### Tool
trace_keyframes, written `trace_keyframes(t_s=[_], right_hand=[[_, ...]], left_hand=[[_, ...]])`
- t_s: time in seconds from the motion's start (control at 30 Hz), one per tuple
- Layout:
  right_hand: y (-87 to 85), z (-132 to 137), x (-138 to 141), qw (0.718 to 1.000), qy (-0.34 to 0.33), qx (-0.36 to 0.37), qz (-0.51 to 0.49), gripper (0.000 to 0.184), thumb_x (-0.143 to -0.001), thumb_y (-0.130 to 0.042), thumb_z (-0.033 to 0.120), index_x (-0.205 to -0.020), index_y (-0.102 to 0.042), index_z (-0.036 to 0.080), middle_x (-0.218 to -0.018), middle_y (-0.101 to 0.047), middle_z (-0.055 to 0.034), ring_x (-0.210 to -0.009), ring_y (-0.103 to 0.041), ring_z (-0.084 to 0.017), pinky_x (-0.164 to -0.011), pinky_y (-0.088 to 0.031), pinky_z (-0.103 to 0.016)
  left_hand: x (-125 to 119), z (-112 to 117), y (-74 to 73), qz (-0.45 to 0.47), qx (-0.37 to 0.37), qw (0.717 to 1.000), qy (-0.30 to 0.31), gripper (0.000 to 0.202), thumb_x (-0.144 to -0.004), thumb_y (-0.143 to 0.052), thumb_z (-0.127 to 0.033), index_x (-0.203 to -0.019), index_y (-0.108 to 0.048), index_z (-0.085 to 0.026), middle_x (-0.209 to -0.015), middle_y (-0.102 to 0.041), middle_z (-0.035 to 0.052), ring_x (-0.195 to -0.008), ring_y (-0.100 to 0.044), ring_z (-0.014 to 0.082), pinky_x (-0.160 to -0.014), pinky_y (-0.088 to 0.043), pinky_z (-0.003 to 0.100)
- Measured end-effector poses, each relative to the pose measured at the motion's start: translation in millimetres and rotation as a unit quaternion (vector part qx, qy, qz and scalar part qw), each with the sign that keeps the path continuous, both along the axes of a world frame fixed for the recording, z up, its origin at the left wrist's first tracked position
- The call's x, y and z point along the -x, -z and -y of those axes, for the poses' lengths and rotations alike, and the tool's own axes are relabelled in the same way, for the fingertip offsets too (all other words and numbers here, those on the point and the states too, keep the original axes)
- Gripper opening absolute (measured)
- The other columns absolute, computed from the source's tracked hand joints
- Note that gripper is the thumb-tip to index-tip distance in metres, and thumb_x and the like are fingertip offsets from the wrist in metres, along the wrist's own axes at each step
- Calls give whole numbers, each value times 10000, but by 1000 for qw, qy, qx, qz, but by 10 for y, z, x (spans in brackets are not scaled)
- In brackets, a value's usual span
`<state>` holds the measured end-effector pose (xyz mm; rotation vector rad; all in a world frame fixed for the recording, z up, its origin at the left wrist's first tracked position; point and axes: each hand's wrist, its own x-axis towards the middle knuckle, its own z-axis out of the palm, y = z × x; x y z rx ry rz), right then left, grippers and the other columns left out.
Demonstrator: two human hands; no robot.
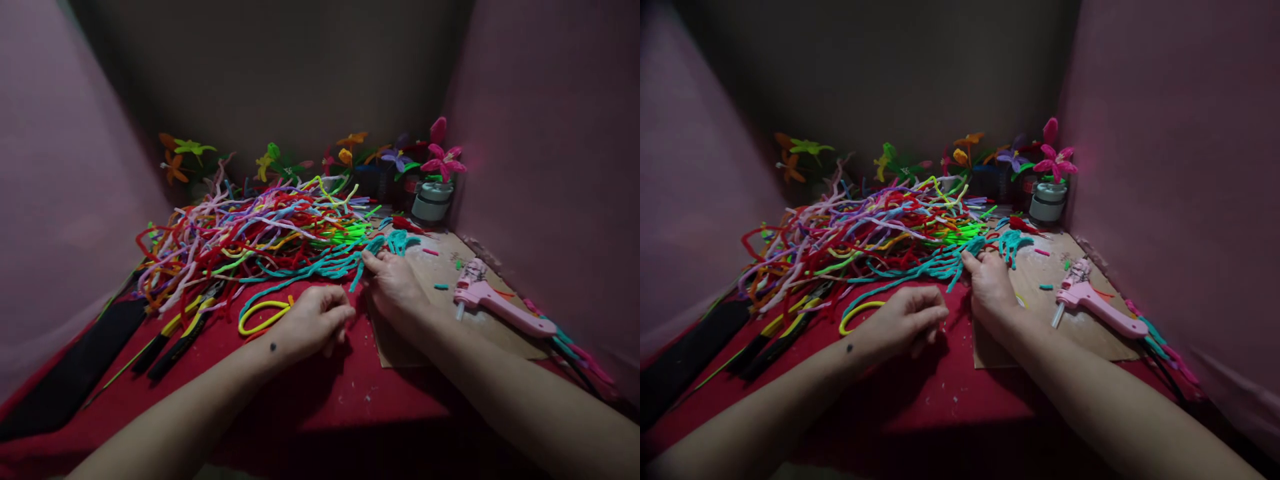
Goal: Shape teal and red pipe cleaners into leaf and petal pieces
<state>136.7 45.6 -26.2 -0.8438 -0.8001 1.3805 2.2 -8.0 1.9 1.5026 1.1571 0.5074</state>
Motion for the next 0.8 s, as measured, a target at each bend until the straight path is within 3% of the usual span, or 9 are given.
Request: trace_keyframes(t_s=[0.07,0.1,0.17,0.27,0.33,0.5,0.63,0.73,0.8], right_hand=[[-35,-46,-48,999,8,32,-37,303,-574,-698,225,-547,-400,183,-456,-419,62,-401,-350,-53,-392,-231,-220],[-53,-56,-65,998,1,50,-47,297,-567,-699,194,-554,-402,184,-460,-431,57,-407,-376,-60,-386,-235,-217],[-78,-52,-81,996,-33,72,-46,265,-574,-690,163,-573,-426,180,-471,-459,44,-422,-421,-73,-381,-255,-215],[-82,-22,-67,995,-75,65,-33,194,-606,-666,158,-588,-473,162,-498,-486,25,-440,-450,-79,-395,-296,-221],[-66,-17,-52,994,-80,67,-36,164,-617,-648,147,-585,-488,153,-514,-493,18,-442,-455,-77,-408,-316,-227],[-30,-53,-50,992,-73,96,-35,159,-608,-622,107,-568,-477,160,-512,-494,13,-449,-485,-97,-411,-337,-239],[-37,-55,-62,993,-74,83,-48,187,-588,-630,105,-580,-456,172,-511,-500,23,-448,-492,-98,-408,-338,-232],[-49,-42,-65,992,-86,73,-60,172,-584,-628,109,-576,-465,164,-500,-503,19,-461,-497,-99,-415,-332,-224],[-50,-39,-65,992,-88,66,-68,153,-587,-628,114,-572,-481,154,-502,-512,10,-471,-502,-101,-422,-331,-224]], left_hand=[[125,16,-78,-119,-71,988,62,232,-805,-418,-341,-635,-427,-183,-534,-522,-25,-387,-459,83,-394,-323,196],[215,11,-108,-194,-161,967,46,236,-808,-414,-340,-638,-454,-181,-564,-523,-13,-455,-482,93,-457,-350,207],[425,-14,-128,-349,-301,887,1,177,-798,-435,-339,-741,-515,-192,-705,-568,24,-615,-527,138,-565,-370,244],[714,-33,-62,-511,-314,800,6,179,-784,-446,-340,-850,-532,-197,-829,-573,65,-706,-545,197,-579,-365,279],[835,1,2,-532,-312,786,40,199,-818,-388,-331,-853,-530,-196,-865,-544,68,-717,-538,187,-593,-372,279],[916,157,89,-476,-302,824,54,237,-826,-377,-320,-995,-509,-217,-1007,-516,68,-781,-549,174,-682,-401,290],[946,169,130,-468,-276,839,38,236,-835,-333,-260,-933,-544,-223,-891,-586,61,-771,-546,197,-683,-393,314],[992,135,85,-403,-216,889,2,198,-822,-375,-287,-890,-549,-222,-819,-605,37,-707,-551,176,-651,-413,291],[1017,128,3,-311,-175,934,-8,203,-798,-450,-316,-960,-536,-229,-888,-614,39,-791,-566,183,-699,-439,286]])
